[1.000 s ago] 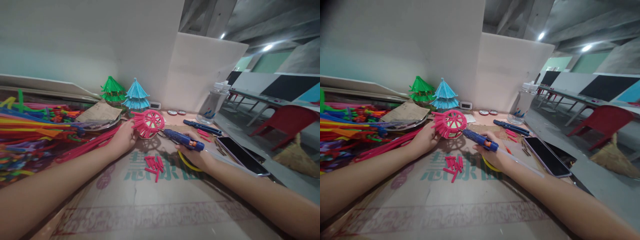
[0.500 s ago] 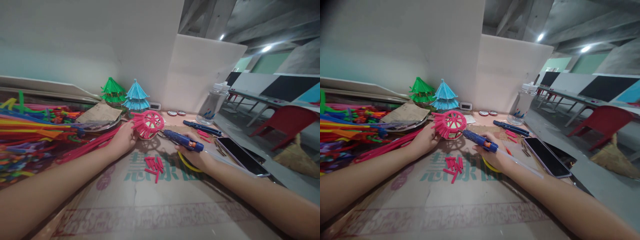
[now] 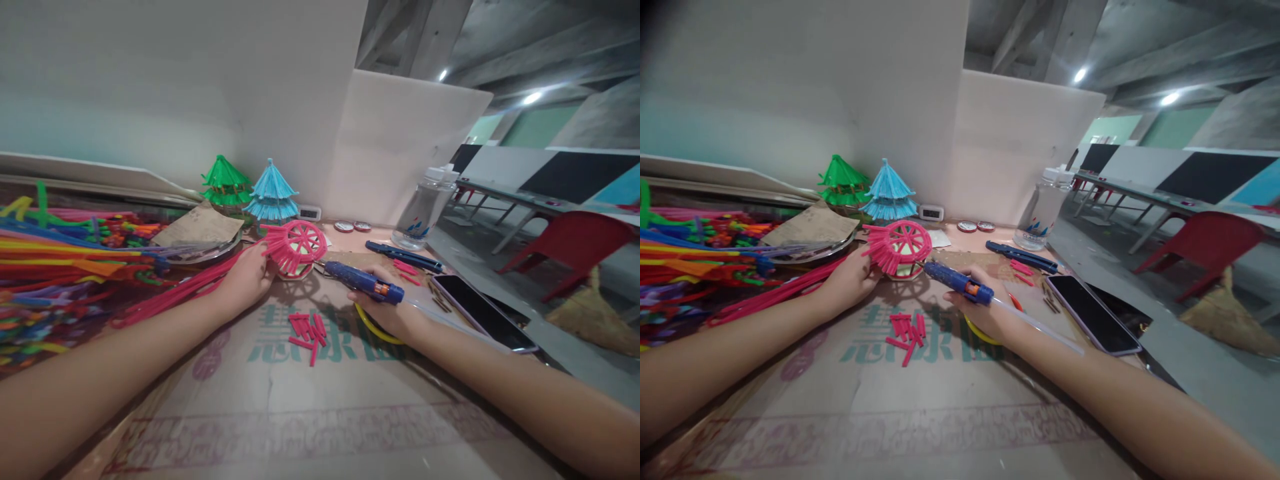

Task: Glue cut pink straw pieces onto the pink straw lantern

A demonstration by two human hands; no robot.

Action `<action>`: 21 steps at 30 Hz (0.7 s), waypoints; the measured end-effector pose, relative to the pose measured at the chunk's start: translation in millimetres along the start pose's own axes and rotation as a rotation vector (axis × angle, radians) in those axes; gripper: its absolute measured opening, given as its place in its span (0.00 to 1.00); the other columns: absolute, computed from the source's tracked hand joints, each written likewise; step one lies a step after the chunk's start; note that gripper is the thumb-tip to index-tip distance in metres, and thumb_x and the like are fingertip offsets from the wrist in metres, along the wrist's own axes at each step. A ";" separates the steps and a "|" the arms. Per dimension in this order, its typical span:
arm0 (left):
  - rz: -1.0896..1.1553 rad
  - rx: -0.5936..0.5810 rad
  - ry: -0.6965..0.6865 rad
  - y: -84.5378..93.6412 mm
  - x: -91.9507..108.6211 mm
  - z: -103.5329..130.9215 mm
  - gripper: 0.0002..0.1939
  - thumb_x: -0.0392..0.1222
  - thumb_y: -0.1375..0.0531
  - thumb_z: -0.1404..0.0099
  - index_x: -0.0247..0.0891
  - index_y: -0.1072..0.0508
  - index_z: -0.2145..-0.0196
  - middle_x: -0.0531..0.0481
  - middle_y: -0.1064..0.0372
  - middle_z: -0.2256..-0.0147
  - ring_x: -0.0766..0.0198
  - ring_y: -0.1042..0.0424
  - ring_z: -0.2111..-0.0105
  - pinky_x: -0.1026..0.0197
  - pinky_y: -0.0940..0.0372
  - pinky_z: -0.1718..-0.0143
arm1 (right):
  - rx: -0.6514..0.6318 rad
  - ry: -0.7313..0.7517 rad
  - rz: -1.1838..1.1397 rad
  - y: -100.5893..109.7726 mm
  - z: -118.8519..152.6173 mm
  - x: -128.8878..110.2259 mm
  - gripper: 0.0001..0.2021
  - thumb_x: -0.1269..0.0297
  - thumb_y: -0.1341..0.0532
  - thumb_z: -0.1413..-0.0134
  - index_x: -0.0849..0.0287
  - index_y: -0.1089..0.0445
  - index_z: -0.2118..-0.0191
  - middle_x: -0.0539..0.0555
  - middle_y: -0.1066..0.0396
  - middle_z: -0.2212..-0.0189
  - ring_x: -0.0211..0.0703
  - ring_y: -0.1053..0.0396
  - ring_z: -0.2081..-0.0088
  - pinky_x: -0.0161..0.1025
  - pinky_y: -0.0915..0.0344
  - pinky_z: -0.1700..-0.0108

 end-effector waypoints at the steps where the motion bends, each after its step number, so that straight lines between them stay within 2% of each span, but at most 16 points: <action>1: 0.005 0.000 0.003 0.1 -0.3 0.0 0.13 0.33 0.47 0.36 0.35 0.28 0.55 0.37 0.26 0.53 0.45 0.26 0.49 0.41 0.31 0.42 | -0.001 -0.005 -0.001 0.0 0.0 0.1 0.10 0.59 0.31 0.51 0.53 0.25 0.62 0.49 0.22 0.70 0.46 0.27 0.70 0.40 0.34 0.67; 12: 0.016 0.005 0.006 0.0 -2.2 0.5 0.13 0.34 0.47 0.36 0.36 0.28 0.55 0.38 0.26 0.53 0.45 0.26 0.50 0.41 0.31 0.43 | -0.010 0.004 -0.020 2.3 -0.9 -1.0 0.11 0.56 0.31 0.50 0.53 0.29 0.64 0.49 0.25 0.73 0.46 0.29 0.72 0.41 0.34 0.68; 21: 0.016 0.012 -0.002 0.9 -0.5 0.5 0.12 0.35 0.47 0.35 0.36 0.28 0.55 0.39 0.26 0.55 0.47 0.26 0.51 0.43 0.30 0.43 | 0.000 0.036 -0.017 1.7 -0.3 -3.7 0.11 0.56 0.30 0.49 0.53 0.27 0.62 0.48 0.24 0.74 0.45 0.29 0.73 0.39 0.34 0.70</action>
Point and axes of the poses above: each hand's wrist, its own z-axis away from the middle knuckle, its own y-axis out of the back of the hand, x = y × z, the point moved 10 cm from there along -z, towards the middle knuckle
